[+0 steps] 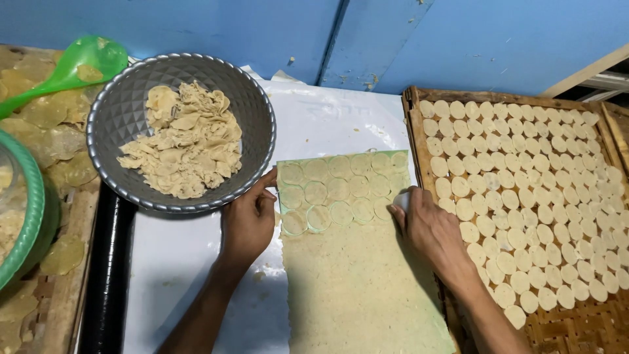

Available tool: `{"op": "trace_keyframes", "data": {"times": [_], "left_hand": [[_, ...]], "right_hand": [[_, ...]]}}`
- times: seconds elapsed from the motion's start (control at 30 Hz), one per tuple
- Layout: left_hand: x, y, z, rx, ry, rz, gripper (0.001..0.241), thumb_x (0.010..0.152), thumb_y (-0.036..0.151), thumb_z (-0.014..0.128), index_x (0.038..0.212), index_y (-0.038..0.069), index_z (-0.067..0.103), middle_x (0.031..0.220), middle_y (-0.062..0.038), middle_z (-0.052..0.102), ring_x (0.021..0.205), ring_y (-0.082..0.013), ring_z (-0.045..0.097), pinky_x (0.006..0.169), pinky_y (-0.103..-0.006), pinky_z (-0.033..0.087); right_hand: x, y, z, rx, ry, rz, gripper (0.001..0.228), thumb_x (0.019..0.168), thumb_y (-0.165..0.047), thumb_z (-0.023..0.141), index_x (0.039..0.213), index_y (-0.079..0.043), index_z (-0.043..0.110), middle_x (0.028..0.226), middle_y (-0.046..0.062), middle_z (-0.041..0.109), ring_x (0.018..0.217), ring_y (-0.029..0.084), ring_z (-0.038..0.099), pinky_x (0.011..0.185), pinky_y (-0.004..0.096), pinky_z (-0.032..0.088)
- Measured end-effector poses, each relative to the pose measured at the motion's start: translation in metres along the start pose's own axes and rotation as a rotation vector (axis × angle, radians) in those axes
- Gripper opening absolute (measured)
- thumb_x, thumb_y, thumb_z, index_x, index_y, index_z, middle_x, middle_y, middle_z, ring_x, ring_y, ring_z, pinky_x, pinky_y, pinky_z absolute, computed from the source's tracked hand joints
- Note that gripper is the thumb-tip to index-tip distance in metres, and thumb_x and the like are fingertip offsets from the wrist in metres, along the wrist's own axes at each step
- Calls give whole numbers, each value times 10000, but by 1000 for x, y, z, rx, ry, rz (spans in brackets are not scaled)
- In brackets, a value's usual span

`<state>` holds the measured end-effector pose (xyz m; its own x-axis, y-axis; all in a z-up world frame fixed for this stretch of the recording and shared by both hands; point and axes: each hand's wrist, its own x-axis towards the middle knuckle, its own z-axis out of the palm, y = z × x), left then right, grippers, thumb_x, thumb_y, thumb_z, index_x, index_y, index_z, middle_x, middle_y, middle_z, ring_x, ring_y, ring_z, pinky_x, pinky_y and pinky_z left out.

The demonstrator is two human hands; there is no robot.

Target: Cutting small circular shapes from a sheet of dough using a round cutter.

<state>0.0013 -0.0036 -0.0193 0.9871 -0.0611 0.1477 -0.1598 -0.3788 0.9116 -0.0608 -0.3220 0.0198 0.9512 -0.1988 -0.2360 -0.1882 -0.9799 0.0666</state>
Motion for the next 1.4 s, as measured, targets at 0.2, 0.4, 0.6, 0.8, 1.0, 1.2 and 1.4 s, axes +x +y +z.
{"op": "trace_keyframes", "data": {"times": [0.2, 0.4, 0.6, 0.8, 1.0, 1.2, 1.4], "left_hand": [[-1, -1, 2, 17, 15, -1, 515, 869, -33, 542, 1344, 84, 703, 1049, -116, 787, 974, -274, 744, 896, -444, 565], [-1, -1, 1, 3, 12, 16, 521, 873, -47, 523, 1353, 64, 693, 1053, -131, 783, 958, -275, 741, 895, -455, 562], [-1, 5, -1, 2, 17, 24, 505, 868, -31, 537, 1336, 69, 698, 1026, -144, 783, 955, -322, 741, 882, -483, 559], [-6, 5, -1, 17, 2, -47, 506, 856, 13, 530, 1328, 70, 703, 1116, -125, 784, 985, -298, 742, 879, -456, 561], [-11, 19, -8, 52, -19, -104, 493, 813, 62, 551, 1246, 160, 764, 1076, -60, 806, 979, -273, 754, 872, -418, 568], [-7, 14, -6, -166, -17, -177, 473, 824, 18, 542, 1256, 46, 733, 1098, -170, 780, 806, -232, 772, 741, -369, 601], [2, 3, -3, -260, 0, -163, 417, 793, -11, 615, 1201, -19, 700, 1054, -182, 746, 788, -251, 775, 676, -334, 613]], "right_hand": [[-8, -14, -17, -122, -54, -47, 445, 1090, -440, 260, 1310, -97, 438, 1011, 173, 647, 826, 408, 774, 768, 553, 621], [1, -1, -2, -148, 13, -62, 457, 1056, -498, 303, 1291, -123, 416, 1019, 169, 616, 825, 472, 754, 766, 603, 587], [1, 1, 7, -82, 33, -16, 484, 1032, -546, 287, 1318, -179, 424, 1054, 152, 635, 886, 453, 757, 817, 585, 586], [-23, -36, -66, 503, 98, 191, 560, 1014, -422, 418, 1474, -101, 423, 1063, 353, 709, 1038, 606, 661, 888, 685, 479], [46, 12, -26, 754, 6, 205, 599, 993, -569, 496, 1403, -159, 647, 1246, 328, 674, 1224, 540, 593, 1048, 587, 458], [62, 26, -9, 1266, 60, 338, 640, 965, -442, 619, 1350, 69, 628, 1125, 328, 611, 971, 449, 629, 868, 598, 513], [62, -19, -52, 1431, 194, 232, 497, 1009, -423, 561, 1169, 43, 623, 734, 138, 574, 568, 168, 498, 460, 258, 330]]}}
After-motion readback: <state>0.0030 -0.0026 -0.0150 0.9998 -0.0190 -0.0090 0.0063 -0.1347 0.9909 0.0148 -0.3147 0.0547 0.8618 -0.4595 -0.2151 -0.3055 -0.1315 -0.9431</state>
